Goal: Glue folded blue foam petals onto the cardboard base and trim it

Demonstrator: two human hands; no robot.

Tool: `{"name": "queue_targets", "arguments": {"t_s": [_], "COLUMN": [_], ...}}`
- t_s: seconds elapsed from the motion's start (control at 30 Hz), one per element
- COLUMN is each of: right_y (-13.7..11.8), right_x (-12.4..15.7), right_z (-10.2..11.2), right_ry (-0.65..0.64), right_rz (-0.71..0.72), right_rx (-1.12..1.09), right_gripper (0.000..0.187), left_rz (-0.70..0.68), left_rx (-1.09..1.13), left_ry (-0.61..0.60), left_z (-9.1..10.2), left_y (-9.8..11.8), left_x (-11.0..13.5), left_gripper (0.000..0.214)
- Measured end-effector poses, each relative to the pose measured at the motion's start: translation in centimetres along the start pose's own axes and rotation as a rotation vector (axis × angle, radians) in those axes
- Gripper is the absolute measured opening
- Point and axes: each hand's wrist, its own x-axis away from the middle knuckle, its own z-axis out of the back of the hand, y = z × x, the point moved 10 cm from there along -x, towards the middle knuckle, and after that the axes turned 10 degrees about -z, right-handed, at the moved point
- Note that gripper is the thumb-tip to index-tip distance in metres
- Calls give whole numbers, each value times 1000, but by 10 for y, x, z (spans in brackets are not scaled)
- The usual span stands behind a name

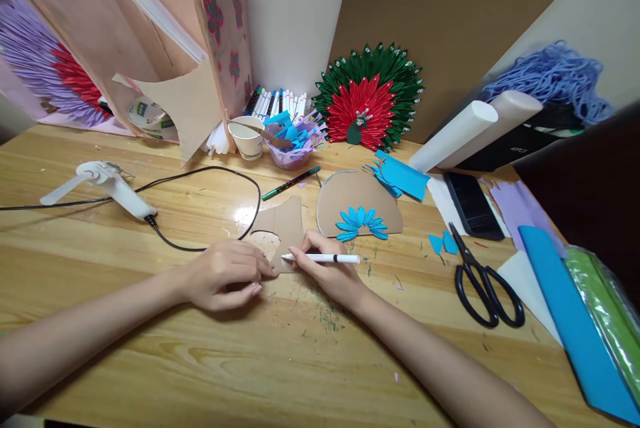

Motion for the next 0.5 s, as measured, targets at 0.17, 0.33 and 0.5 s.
{"name": "queue_targets", "arguments": {"t_s": [0.17,0.33,0.5], "right_y": [-3,2,5], "right_x": [0,-1,0], "right_z": [-2,-2,-2], "right_ry": [-22,-33,-26], "right_rz": [23,0,-4], "right_rx": [73,73,32], "right_gripper": [29,31,33], "left_rz": [6,24,63], "left_rx": [-9,-7,12], "left_ry": [-5,-22,-38], "left_z": [0,-1,-2], "left_y": [0,-2,-6], "left_x": [1,0,1], "left_gripper": [13,15,15]}}
